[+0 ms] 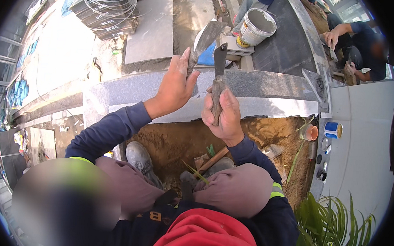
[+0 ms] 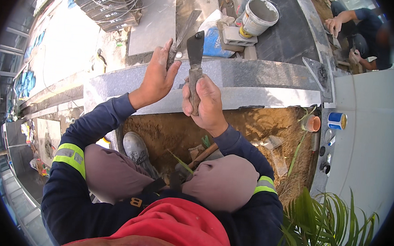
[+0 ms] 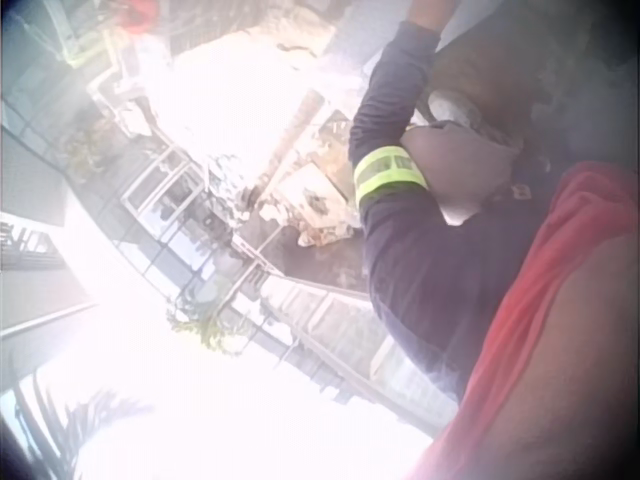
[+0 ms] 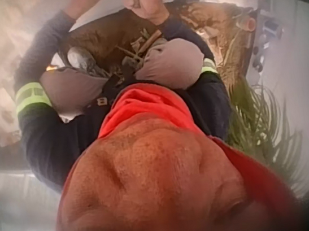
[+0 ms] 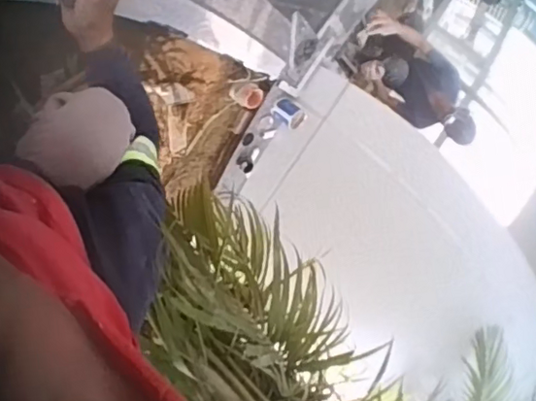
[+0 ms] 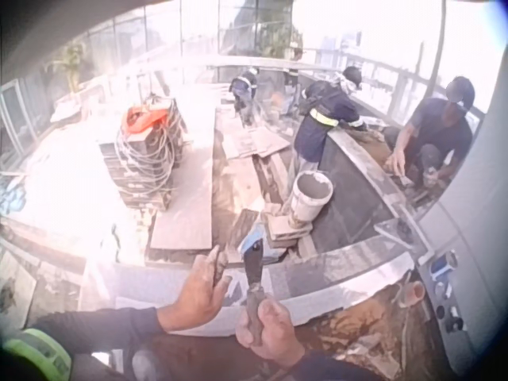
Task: The person applies mortar to the edge of a curved stone structure using a trowel and a smaller tool. They spread and smooth the mortar along the joint, occasionally scraping excess material.
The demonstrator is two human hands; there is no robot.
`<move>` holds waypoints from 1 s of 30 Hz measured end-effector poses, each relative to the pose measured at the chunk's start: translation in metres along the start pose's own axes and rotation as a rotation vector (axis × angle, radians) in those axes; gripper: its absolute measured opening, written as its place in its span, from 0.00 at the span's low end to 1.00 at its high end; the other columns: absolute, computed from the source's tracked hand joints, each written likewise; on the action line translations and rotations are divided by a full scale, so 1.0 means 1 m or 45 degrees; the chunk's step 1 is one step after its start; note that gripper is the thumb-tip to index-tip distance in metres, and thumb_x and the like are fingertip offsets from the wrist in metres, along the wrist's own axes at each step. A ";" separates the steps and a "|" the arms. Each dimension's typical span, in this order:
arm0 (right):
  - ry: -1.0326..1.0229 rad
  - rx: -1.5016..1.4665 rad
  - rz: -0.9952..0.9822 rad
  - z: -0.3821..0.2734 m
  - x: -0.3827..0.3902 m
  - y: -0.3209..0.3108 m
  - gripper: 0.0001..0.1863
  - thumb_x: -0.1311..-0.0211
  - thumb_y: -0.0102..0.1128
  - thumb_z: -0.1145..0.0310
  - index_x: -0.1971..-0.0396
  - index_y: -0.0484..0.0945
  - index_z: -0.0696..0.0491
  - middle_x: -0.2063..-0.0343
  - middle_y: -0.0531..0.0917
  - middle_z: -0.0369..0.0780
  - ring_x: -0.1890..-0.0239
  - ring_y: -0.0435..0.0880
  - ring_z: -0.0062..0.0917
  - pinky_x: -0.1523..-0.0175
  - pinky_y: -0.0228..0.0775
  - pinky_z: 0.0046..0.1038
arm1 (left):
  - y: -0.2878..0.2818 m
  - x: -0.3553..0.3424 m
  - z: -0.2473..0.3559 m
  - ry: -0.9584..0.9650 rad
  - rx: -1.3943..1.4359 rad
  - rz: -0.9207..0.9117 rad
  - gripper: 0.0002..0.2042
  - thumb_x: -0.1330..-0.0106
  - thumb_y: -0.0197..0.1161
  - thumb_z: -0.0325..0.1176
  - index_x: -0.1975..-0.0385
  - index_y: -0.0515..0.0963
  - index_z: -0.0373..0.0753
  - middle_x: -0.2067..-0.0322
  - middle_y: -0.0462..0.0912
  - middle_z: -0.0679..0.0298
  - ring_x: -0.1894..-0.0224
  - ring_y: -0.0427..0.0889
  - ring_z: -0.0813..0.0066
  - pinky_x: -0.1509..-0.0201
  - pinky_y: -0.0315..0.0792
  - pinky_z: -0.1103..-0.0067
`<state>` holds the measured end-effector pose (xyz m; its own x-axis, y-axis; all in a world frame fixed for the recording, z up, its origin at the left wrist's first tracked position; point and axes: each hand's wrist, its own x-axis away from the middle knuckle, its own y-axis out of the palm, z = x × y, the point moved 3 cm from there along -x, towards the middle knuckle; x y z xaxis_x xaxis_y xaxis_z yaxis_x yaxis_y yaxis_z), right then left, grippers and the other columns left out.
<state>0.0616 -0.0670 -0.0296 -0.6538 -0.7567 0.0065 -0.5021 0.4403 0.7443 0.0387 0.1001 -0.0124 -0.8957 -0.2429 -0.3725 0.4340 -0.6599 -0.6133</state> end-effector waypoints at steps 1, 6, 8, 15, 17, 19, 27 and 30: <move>0.017 -0.038 -0.010 0.002 -0.001 0.002 0.20 0.21 0.42 0.53 0.47 0.68 0.55 0.69 0.77 0.36 0.80 0.73 0.17 0.75 0.67 0.22 | 0.000 0.000 0.002 -0.017 -0.010 0.010 0.30 0.31 0.57 0.27 0.31 0.57 0.28 0.58 0.68 0.46 0.58 0.72 0.49 0.49 0.69 0.66; -0.032 -0.140 0.021 0.006 -0.010 0.005 0.20 0.21 0.41 0.52 0.48 0.69 0.53 0.69 0.77 0.35 0.80 0.72 0.17 0.73 0.67 0.22 | 0.003 0.003 -0.001 0.023 -0.199 0.041 0.31 0.32 0.59 0.27 0.31 0.56 0.29 0.59 0.68 0.46 0.61 0.73 0.47 0.58 0.71 0.63; -0.076 -0.184 0.058 -0.002 -0.019 -0.002 0.20 0.21 0.41 0.52 0.48 0.69 0.54 0.69 0.77 0.35 0.80 0.72 0.17 0.74 0.67 0.22 | 0.001 0.001 -0.007 0.031 -0.298 0.030 0.32 0.32 0.60 0.29 0.31 0.56 0.28 0.58 0.68 0.46 0.62 0.75 0.45 0.62 0.73 0.62; -0.066 -0.140 0.060 -0.007 -0.014 -0.005 0.20 0.21 0.41 0.52 0.49 0.69 0.55 0.69 0.77 0.35 0.80 0.72 0.16 0.75 0.66 0.20 | 0.004 0.001 -0.022 -0.110 -0.346 -0.015 0.32 0.32 0.61 0.30 0.31 0.56 0.30 0.58 0.69 0.48 0.63 0.76 0.45 0.63 0.73 0.61; 0.062 -0.095 0.115 0.010 -0.009 -0.004 0.18 0.22 0.45 0.52 0.56 0.70 0.53 0.68 0.78 0.37 0.79 0.75 0.18 0.75 0.68 0.24 | 0.007 0.002 -0.020 -0.106 -0.346 -0.018 0.32 0.32 0.61 0.30 0.31 0.56 0.30 0.57 0.69 0.48 0.63 0.77 0.45 0.63 0.73 0.61; -0.019 -0.076 0.173 0.012 -0.014 -0.003 0.17 0.22 0.45 0.52 0.57 0.70 0.53 0.68 0.78 0.38 0.78 0.75 0.19 0.74 0.69 0.24 | 0.008 0.003 -0.015 -0.097 -0.370 -0.023 0.32 0.32 0.60 0.30 0.31 0.56 0.30 0.57 0.69 0.48 0.62 0.77 0.46 0.63 0.74 0.62; -0.200 0.020 0.254 -0.012 -0.018 -0.016 0.18 0.21 0.43 0.53 0.56 0.70 0.54 0.69 0.77 0.36 0.78 0.73 0.17 0.74 0.67 0.22 | 0.002 0.001 -0.023 -0.129 -0.295 -0.008 0.29 0.33 0.61 0.32 0.35 0.60 0.27 0.55 0.69 0.46 0.60 0.77 0.45 0.59 0.74 0.60; -0.076 0.066 0.201 0.010 -0.009 -0.006 0.17 0.21 0.42 0.54 0.54 0.70 0.54 0.69 0.78 0.36 0.78 0.74 0.17 0.74 0.67 0.22 | 0.002 -0.010 -0.032 -0.156 -0.228 0.090 0.26 0.34 0.62 0.33 0.42 0.64 0.24 0.56 0.70 0.43 0.57 0.77 0.42 0.55 0.74 0.60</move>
<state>0.0647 -0.0578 -0.0406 -0.7583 -0.6470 0.0798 -0.4181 0.5767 0.7019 0.0514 0.1239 -0.0329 -0.8626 -0.3762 -0.3383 0.4969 -0.5037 -0.7067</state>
